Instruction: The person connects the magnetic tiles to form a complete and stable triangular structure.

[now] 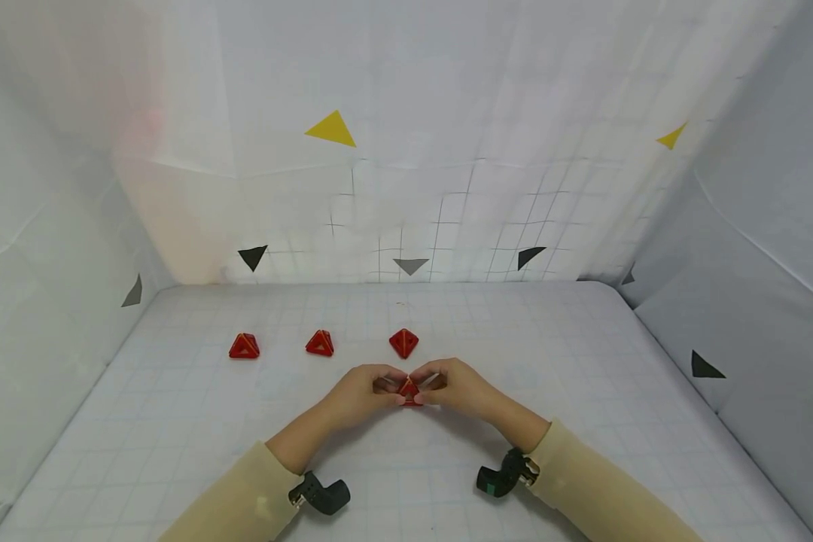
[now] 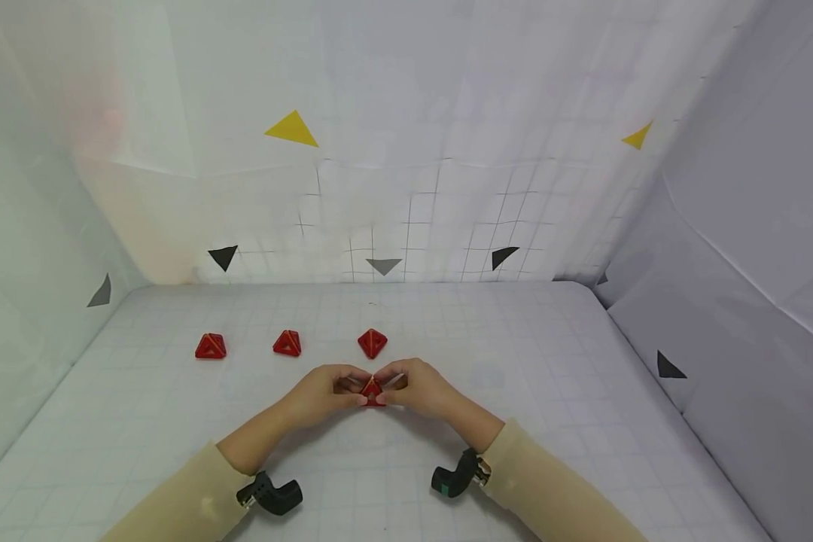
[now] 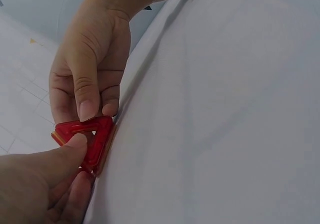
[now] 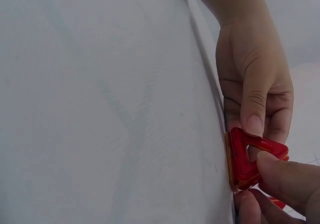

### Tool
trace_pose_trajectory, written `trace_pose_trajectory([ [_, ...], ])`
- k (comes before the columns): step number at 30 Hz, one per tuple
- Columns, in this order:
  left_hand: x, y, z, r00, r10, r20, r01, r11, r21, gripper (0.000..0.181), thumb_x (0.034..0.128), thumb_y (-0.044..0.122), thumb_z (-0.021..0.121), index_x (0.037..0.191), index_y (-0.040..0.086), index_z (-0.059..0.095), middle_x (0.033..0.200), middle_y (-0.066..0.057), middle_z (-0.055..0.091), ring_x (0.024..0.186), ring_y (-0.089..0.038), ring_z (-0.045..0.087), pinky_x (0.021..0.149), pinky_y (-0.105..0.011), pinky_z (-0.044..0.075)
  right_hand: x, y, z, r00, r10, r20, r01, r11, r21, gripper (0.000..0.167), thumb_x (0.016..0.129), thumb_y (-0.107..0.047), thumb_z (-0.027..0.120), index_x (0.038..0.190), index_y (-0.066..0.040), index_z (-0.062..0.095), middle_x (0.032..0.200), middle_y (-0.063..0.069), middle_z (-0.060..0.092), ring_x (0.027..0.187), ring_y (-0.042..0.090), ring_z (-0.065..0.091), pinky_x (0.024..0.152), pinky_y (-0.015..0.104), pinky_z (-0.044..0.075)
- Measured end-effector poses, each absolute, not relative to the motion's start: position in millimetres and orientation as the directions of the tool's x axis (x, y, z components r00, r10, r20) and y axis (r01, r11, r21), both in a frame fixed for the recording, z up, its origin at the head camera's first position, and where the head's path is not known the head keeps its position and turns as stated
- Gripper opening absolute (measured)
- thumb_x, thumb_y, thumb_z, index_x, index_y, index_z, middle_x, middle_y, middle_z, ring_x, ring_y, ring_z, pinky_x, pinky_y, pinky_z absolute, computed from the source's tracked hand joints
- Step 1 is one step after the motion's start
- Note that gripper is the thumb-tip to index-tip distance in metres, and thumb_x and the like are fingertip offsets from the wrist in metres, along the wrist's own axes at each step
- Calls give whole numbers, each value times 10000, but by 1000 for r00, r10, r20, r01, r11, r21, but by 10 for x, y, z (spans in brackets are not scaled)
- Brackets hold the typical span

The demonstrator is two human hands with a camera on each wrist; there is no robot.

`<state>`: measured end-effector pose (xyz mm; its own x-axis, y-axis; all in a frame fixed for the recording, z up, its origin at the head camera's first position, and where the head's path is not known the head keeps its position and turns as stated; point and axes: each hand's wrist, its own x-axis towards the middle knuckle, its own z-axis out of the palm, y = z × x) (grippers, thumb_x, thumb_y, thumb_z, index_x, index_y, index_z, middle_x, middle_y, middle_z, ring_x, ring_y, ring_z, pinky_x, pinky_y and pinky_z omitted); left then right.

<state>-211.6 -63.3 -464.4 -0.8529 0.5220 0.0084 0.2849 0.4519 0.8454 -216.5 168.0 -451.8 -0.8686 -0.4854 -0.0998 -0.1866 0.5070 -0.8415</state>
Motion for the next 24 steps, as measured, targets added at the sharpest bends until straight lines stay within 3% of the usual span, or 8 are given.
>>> trace_pose_trajectory([
  [24, -2081, -623, -4688, -876, 481, 44, 293, 456, 840, 333, 891, 187, 774, 1210, 126, 704, 1049, 49, 724, 960, -79, 673, 875, -291, 533, -2141, 1653, -4496, -866, -494, -79, -232, 537, -811, 314, 889, -93, 761, 1198, -79, 711, 1119, 44, 708, 893, 149, 691, 728, 288, 565],
])
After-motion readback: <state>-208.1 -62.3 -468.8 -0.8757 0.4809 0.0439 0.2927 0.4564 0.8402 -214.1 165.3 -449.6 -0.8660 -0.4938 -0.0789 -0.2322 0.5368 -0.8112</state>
